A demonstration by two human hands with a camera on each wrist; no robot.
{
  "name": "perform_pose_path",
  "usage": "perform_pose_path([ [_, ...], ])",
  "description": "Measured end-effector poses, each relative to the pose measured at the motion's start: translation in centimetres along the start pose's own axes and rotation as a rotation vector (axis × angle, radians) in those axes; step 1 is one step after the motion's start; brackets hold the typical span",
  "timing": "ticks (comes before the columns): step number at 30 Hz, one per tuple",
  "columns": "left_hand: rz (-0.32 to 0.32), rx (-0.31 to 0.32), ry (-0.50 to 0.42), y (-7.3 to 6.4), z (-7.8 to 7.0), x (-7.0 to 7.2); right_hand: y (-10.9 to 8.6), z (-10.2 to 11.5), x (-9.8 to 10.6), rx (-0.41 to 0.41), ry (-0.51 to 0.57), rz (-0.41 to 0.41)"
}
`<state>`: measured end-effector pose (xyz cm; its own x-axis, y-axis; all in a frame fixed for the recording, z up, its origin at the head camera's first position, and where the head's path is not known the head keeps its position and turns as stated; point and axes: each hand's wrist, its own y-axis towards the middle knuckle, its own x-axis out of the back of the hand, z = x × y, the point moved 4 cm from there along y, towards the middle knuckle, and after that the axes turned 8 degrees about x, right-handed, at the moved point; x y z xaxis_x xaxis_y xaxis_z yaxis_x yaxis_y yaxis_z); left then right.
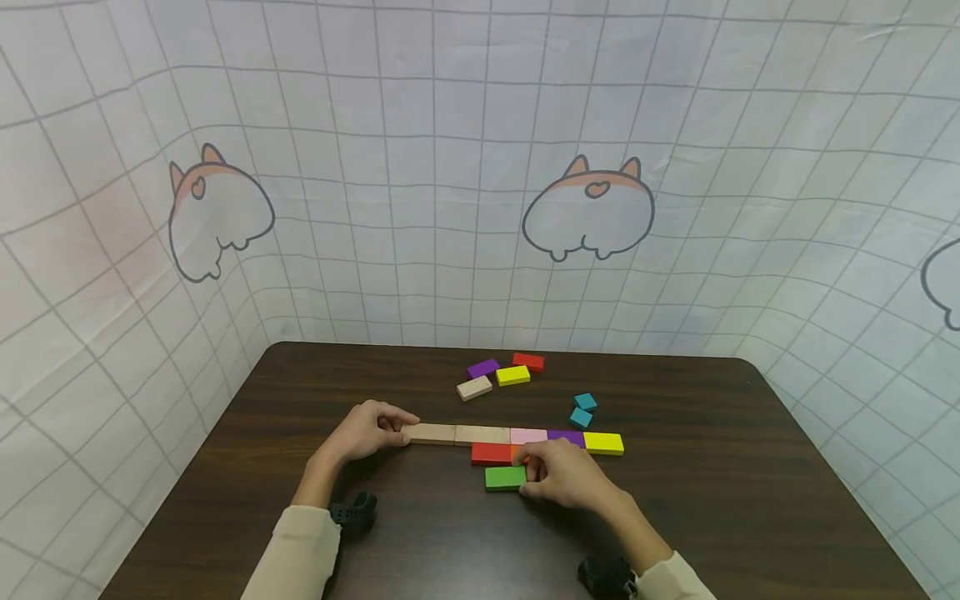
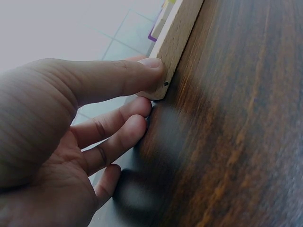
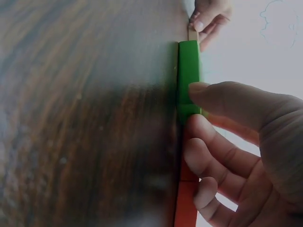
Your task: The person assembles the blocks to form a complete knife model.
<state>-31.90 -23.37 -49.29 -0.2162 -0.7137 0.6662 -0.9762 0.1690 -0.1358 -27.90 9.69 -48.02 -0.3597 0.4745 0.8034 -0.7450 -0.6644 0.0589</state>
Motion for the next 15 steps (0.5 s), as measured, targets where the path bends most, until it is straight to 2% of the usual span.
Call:
perform_pose_path([
  [15,0.004,0.011,0.0,-0.09,0.0,0.03,0.13,-0.13,0.09,0.064,0.008,0.045],
])
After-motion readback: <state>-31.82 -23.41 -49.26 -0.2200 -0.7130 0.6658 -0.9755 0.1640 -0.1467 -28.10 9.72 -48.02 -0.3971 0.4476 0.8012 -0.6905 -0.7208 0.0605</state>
